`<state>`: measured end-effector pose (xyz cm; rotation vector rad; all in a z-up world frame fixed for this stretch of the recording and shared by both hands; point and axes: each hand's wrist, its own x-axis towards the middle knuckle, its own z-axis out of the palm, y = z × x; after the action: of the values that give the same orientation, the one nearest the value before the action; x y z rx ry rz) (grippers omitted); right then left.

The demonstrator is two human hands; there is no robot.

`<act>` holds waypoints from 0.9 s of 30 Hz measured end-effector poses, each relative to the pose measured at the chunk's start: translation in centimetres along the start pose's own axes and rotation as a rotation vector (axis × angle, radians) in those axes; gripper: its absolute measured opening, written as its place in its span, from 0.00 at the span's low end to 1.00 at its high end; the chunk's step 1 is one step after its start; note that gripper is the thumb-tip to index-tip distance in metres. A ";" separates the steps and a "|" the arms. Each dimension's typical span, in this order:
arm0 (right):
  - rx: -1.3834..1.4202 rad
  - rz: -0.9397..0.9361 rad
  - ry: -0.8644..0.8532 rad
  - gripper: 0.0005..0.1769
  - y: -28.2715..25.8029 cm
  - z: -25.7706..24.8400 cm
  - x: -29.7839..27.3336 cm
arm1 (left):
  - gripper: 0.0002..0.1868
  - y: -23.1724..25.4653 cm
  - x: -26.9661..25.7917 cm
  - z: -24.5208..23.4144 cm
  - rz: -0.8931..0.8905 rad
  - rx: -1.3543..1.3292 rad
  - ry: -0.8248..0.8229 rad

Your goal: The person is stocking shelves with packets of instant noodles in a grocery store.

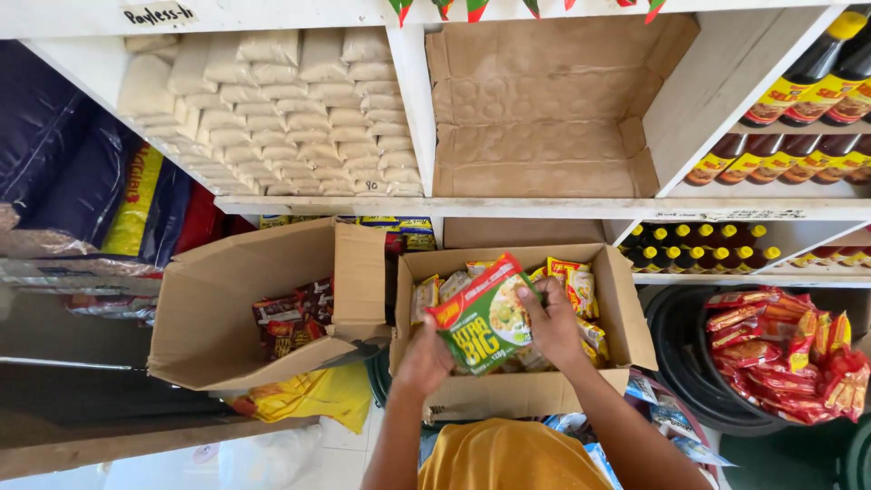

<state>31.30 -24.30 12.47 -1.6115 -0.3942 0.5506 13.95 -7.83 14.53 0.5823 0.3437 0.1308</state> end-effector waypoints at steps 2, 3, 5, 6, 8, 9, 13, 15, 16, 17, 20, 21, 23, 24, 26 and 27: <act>0.005 -0.226 0.145 0.15 -0.8 0.7 -0.4 | 0.29 -3.9 1.5 -2.3 0.075 -0.034 0.208; 0.005 -0.225 0.145 0.15 -2.0 1.0 -0.8 | 0.29 -4.6 2.1 -2.5 0.074 -0.034 0.209; 0.025 0.116 0.177 0.14 -4.2 1.8 -1.9 | 0.31 -6.1 3.1 -3.0 0.458 0.680 0.516; 0.023 0.111 0.169 0.14 -2.9 1.5 -1.3 | 0.31 -5.1 3.1 -1.5 0.467 0.677 0.520; -0.088 -0.252 0.165 0.17 -0.4 1.0 -0.6 | 0.27 -3.1 3.0 1.5 0.525 0.641 0.695; -0.088 -0.252 0.160 0.17 -0.7 0.9 -0.2 | 0.27 -3.0 3.0 1.4 0.526 0.639 0.700; 0.027 -0.133 0.144 0.18 -2.2 0.8 0.0 | 0.26 -2.6 2.7 2.1 0.610 0.746 0.577; 0.114 -0.134 0.162 0.18 -2.4 0.8 -0.3 | 0.25 -2.2 2.5 2.8 0.633 0.758 0.527; 0.062 -0.160 0.204 0.19 -2.1 0.7 -0.3 | 0.24 -2.0 2.4 3.1 0.713 0.797 0.513; 0.011 -0.185 0.245 0.21 -1.7 0.6 -0.4 | 0.24 -1.8 2.2 3.4 0.794 0.836 0.497; -0.001 -0.238 0.256 0.21 -1.5 0.5 -0.5 | 0.24 -1.9 2.2 2.9 0.837 0.898 0.515; -0.002 -0.238 0.255 0.21 -1.7 0.6 -0.5 | 0.24 -2.8 2.7 1.0 0.837 0.898 0.517; 0.036 -0.251 0.245 0.21 -2.0 0.7 -0.6 | 0.26 -4.6 3.7 -2.6 0.688 0.813 0.549; 0.035 -0.253 0.240 0.21 -2.2 0.6 -0.4 | 0.26 -4.5 3.6 -3.0 0.691 0.810 0.552; -0.030 -0.221 0.309 0.23 -2.4 0.6 -0.1 | 0.30 -4.3 3.3 -3.7 0.547 0.680 0.473; -0.030 -0.223 0.305 0.23 -3.1 0.5 0.1 | 0.30 -3.1 2.3 -1.7 0.550 0.678 0.475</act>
<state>31.27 -23.45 15.55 -1.6240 -0.3477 0.1263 15.60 -9.01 10.80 1.3184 0.6916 0.7070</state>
